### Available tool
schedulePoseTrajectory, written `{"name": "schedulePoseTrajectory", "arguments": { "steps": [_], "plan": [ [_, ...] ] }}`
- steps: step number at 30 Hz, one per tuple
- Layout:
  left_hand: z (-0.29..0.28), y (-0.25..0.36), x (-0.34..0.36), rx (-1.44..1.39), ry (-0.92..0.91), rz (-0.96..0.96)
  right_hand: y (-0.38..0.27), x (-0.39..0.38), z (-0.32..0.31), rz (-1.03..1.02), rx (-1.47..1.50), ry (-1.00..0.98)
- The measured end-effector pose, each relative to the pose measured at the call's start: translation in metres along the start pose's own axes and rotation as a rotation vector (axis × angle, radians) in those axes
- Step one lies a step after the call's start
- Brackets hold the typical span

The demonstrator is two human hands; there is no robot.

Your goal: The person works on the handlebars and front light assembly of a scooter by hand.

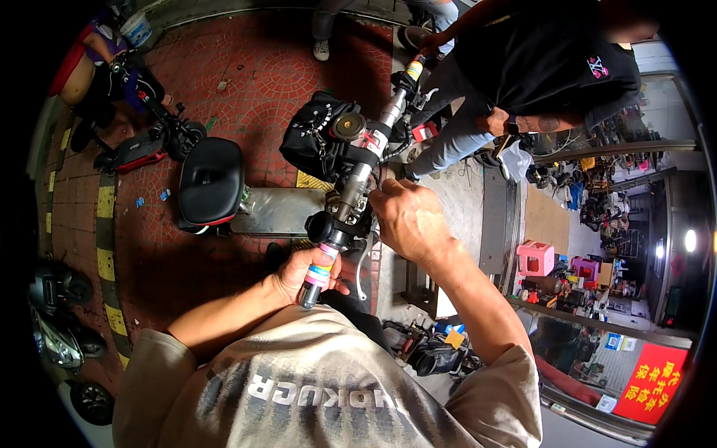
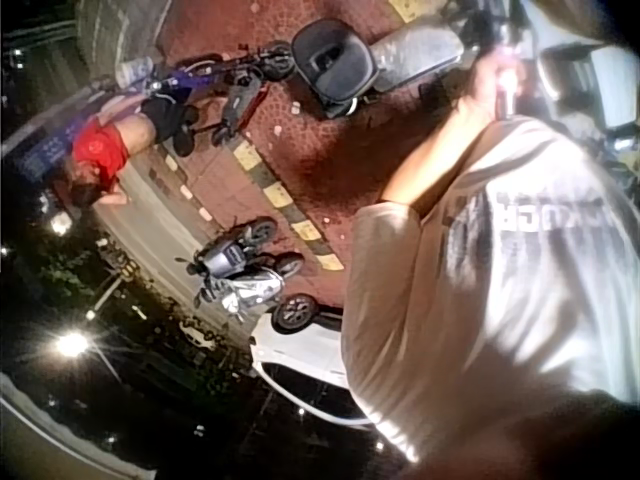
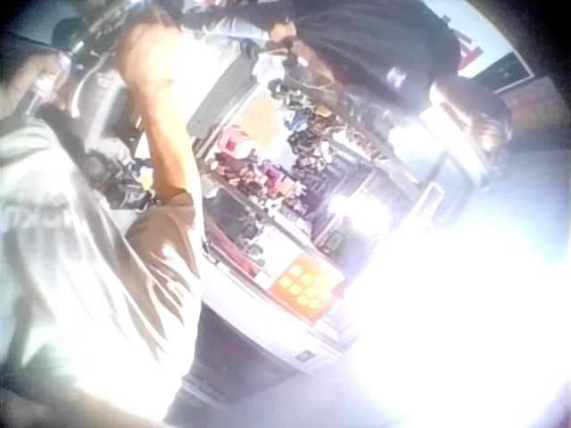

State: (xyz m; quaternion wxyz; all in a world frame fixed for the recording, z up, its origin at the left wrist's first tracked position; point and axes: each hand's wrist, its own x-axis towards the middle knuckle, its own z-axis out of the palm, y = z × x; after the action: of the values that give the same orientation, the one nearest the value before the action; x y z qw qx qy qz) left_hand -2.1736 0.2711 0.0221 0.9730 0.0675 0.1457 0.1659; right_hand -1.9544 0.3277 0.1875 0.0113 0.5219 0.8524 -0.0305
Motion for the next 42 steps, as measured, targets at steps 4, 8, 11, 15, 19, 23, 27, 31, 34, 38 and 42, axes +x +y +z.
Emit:
{"name": "schedulePoseTrajectory", "arguments": {
  "steps": [4, 8, 11, 15, 19, 23, 27, 31, 34, 38, 42],
  "plan": [
    [0.008, 0.004, -0.002, 0.004, -0.014, 0.011, -0.006, -0.004, 0.007, 0.113, 0.003, -0.01],
    [0.01, 0.004, -0.003, 0.008, 0.003, 0.02, 0.007, -0.01, 0.013, -0.022, -0.011, 0.005],
    [0.003, 0.001, 0.001, -0.013, -0.025, -0.003, 0.014, -0.011, -0.001, -0.166, 0.01, 0.091],
    [0.008, 0.005, 0.0, -0.062, -0.089, -0.086, 0.007, -0.009, -0.017, -0.054, 0.215, 0.367],
    [0.012, 0.007, 0.0, -0.036, -0.109, -0.126, 0.004, -0.036, 0.012, 0.303, 0.479, 0.561],
    [0.012, 0.008, 0.001, -0.005, -0.128, -0.149, -0.01, -0.093, 0.072, 0.694, 0.766, 0.548],
    [0.011, 0.006, 0.002, -0.019, -0.079, -0.113, -0.036, -0.128, 0.107, 0.902, 1.191, 0.59],
    [-0.005, 0.003, 0.005, -0.014, -0.053, -0.075, -0.046, -0.149, 0.118, 1.035, 1.288, 0.594],
    [-0.018, 0.001, 0.005, -0.014, -0.116, -0.076, -0.05, -0.15, 0.123, 1.045, 1.322, 0.613],
    [0.016, 0.012, 0.003, 0.165, 0.036, -0.074, -0.053, -0.142, 0.121, 1.024, 1.324, 0.663],
    [0.011, 0.015, 0.003, 0.097, -0.062, -0.207, -0.053, -0.139, 0.119, 1.024, 1.325, 0.71]
  ]
}}
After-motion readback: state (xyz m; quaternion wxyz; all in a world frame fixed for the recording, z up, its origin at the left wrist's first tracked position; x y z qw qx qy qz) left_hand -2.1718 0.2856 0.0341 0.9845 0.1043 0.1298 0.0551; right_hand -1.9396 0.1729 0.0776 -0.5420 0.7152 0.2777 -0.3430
